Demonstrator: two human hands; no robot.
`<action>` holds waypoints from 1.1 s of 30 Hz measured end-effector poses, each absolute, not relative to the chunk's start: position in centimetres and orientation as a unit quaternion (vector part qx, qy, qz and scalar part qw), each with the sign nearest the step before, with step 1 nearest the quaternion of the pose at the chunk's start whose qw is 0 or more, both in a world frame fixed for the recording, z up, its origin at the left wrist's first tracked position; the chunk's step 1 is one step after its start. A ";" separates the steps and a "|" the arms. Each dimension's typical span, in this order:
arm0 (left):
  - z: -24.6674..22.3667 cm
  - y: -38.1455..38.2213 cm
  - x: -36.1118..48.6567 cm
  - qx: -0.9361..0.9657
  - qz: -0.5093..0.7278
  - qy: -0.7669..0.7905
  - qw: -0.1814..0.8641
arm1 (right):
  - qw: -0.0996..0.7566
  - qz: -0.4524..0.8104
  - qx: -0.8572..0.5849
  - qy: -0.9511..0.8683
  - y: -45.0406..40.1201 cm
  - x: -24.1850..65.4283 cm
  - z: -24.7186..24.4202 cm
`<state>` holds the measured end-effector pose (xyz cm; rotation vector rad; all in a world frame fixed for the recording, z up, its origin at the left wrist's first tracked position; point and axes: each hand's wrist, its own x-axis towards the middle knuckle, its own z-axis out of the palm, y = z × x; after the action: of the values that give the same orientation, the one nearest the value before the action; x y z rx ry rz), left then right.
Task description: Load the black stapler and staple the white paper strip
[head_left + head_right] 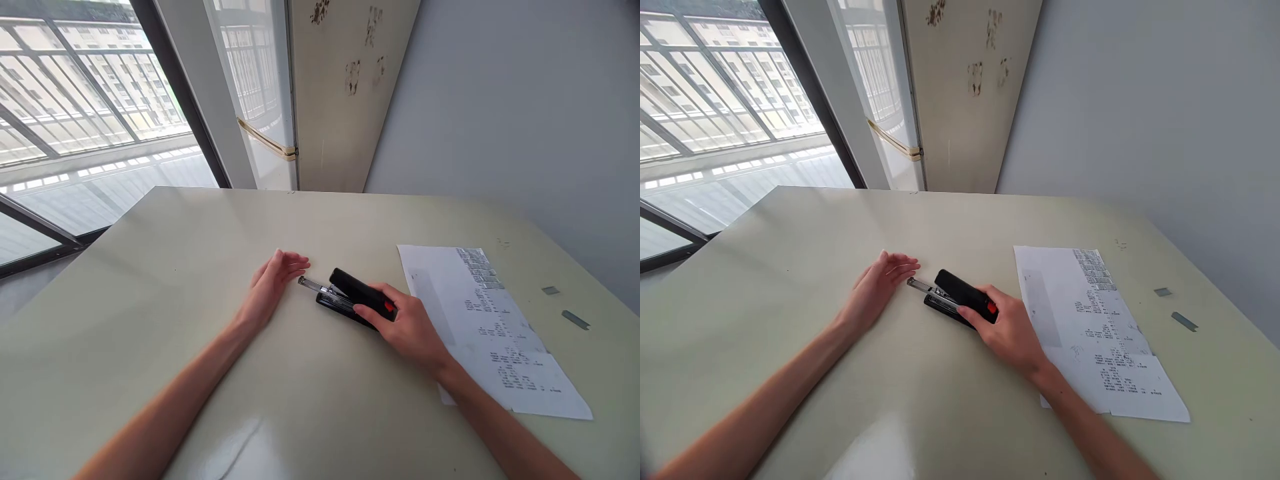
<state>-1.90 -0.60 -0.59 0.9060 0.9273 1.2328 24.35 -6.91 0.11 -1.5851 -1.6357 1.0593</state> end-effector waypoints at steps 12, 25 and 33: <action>1.3 -1.9 -1.0 -0.011 0.545 0.265 0.796 | 0.255 0.803 -0.452 -0.293 -6.6 20.3 1.9; -0.3 -0.9 -3.1 0.376 0.572 0.478 0.551 | 0.326 0.515 -0.581 -0.539 -5.5 21.9 3.3; -0.3 -2.7 -2.3 0.609 0.478 0.522 0.358 | 0.322 0.453 -0.595 -0.580 -4.2 21.5 2.9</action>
<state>-2.34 -2.68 -0.33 1.5727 1.3479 1.2325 21.54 -4.22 2.94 -1.5633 -1.5235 1.1895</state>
